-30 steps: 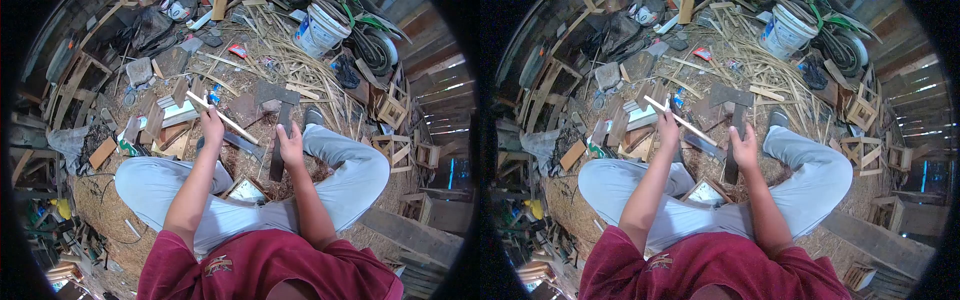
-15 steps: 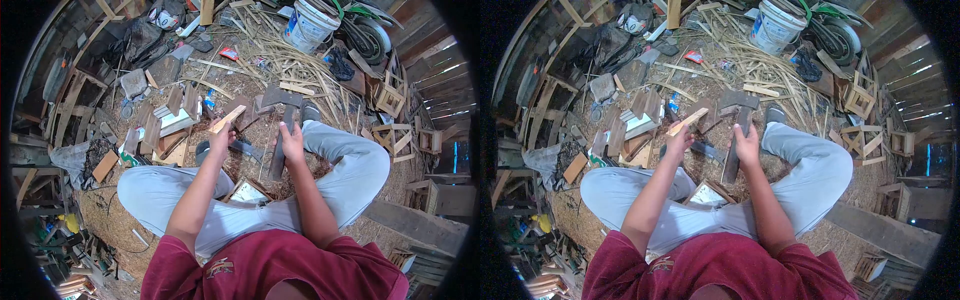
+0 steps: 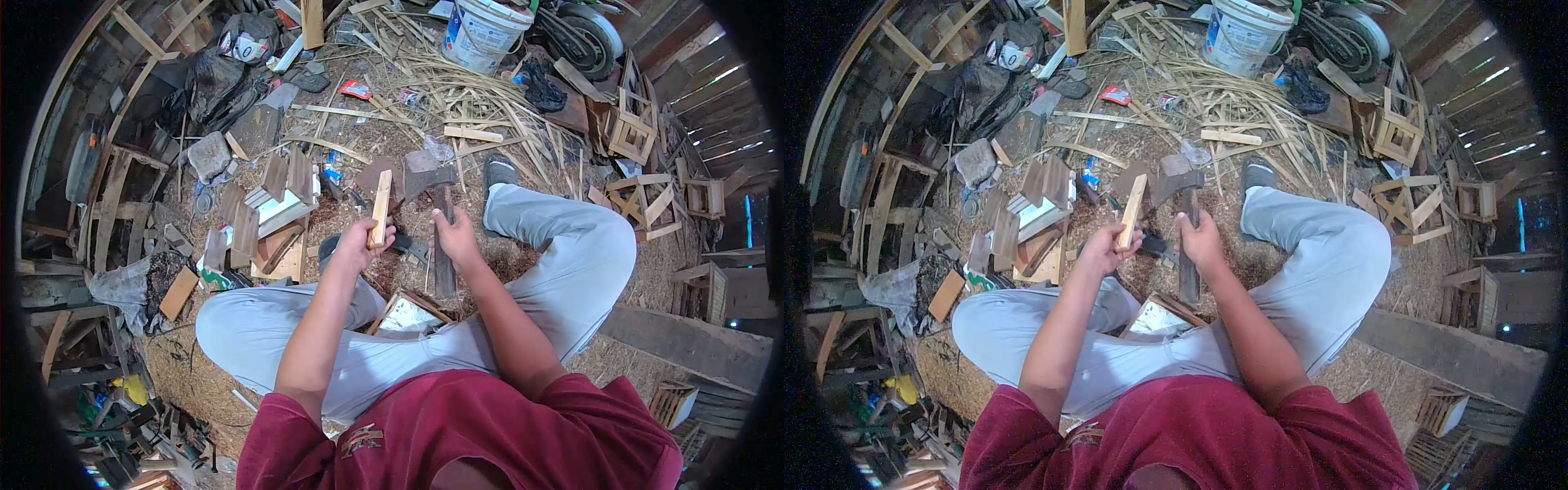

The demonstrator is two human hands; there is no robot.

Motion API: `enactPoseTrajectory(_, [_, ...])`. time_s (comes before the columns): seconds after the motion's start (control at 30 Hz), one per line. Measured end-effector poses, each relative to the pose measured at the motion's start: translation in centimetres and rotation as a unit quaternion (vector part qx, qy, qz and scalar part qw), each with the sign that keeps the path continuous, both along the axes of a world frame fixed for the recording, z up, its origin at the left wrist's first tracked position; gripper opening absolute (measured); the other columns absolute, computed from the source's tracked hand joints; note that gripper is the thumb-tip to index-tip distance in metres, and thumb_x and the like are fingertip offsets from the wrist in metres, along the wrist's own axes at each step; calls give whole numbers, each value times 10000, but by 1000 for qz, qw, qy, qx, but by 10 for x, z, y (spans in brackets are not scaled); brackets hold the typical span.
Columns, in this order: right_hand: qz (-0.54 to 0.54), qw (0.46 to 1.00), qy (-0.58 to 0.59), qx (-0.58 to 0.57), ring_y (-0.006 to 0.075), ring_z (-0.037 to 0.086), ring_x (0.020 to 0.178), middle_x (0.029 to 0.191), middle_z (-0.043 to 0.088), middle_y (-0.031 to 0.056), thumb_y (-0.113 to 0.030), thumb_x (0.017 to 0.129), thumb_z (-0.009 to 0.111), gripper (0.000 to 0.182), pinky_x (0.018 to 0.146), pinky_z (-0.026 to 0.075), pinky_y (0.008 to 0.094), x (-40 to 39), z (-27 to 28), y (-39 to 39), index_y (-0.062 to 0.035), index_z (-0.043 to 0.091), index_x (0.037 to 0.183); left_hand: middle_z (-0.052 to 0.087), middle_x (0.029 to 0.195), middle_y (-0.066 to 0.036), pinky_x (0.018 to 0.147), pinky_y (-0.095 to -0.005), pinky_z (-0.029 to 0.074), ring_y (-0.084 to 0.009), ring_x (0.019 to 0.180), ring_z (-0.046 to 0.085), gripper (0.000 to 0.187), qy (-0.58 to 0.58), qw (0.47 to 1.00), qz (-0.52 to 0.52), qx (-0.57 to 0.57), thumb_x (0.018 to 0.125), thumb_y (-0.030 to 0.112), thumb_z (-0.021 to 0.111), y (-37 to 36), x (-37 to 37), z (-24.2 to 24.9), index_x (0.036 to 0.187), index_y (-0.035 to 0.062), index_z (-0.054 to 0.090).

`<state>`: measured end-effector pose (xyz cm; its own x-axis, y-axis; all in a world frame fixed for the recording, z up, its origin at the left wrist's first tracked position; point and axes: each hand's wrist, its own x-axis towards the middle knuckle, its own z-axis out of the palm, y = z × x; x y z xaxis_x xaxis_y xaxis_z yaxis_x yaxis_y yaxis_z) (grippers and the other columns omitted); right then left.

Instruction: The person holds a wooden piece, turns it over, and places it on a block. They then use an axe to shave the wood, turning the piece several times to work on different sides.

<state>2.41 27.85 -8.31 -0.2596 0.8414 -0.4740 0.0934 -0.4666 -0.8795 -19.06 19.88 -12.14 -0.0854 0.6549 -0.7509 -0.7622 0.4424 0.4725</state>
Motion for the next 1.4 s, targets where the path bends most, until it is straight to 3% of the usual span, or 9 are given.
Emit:
enactPoseTrajectory(0.07, [-2,1000,-3,-13,157,623,594,823,647,61,-276,1031,650,298,526,518,298,-1,-2,2,-42,555,1189,696,1091,-151,709,-417,636,-289,900,717,371,-22,999,-39,-20,1083,272,408,-4,-3,-13,1294,4,551])
enactPoseTrajectory(0.2, [-24,1000,-5,-1,161,608,590,817,630,68,-258,1040,627,261,523,532,317,-7,-4,3,-29,568,1152,708,1052,-147,668,-427,630,-301,849,720,368,15,996,-65,-56,1090,281,407,-10,-3,-46,1262,-9,554])
enactPoseTrajectory(0.27, [-31,999,-6,8,161,596,576,796,621,69,-246,1043,620,241,519,531,326,-8,-5,3,-24,575,1127,707,1022,-155,712,-403,634,-284,832,717,406,16,995,-83,-43,1081,304,427,-11,-6,-57,1260,-32,569])
enactPoseTrajectory(0.47, [-16,1000,-3,4,167,595,568,775,619,66,-260,1043,623,246,519,525,332,-2,-5,4,-26,571,1097,688,950,-147,704,-368,632,-245,771,700,406,24,995,-85,-55,1050,268,426,-3,1,-27,1248,-55,571])
enactPoseTrajectory(0.57, [0,1000,-6,-11,169,608,581,788,624,70,-291,1044,621,273,521,529,333,1,-1,3,-35,561,1119,658,896,-118,657,-347,616,-215,695,657,370,4,995,-83,-47,1043,251,421,-5,-4,-47,1196,-52,568])
enactPoseTrajectory(0.63, [16,1000,-7,-19,171,635,616,827,638,77,-327,1041,625,325,527,541,326,3,-1,5,-43,548,1179,638,873,-101,620,-334,595,-197,654,620,353,12,995,-89,-46,1053,260,409,-7,-4,-43,1177,-39,550])
enactPoseTrajectory(0.8, [14,999,40,-22,164,620,572,806,639,70,-358,1055,602,311,518,531,331,0,10,6,-70,528,1147,572,806,-83,514,-336,509,-170,600,547,322,91,994,-53,-29,1114,332,334,-3,10,-16,1163,35,451])
enactPoseTrajectory(1.0, [19,998,55,-11,158,615,566,804,639,62,-365,1070,579,302,514,523,325,0,27,13,-77,528,1150,563,816,-79,563,-334,484,-170,603,539,275,143,981,-88,96,1135,341,297,5,14,18,1134,91,411])
enactPoseTrajectory(1.4, [57,993,87,47,136,609,566,792,634,34,-373,1073,571,269,523,513,306,7,34,25,-113,533,1134,579,852,-60,548,-332,502,-168,616,557,198,131,978,-104,127,1125,313,371,13,12,51,1171,127,418])
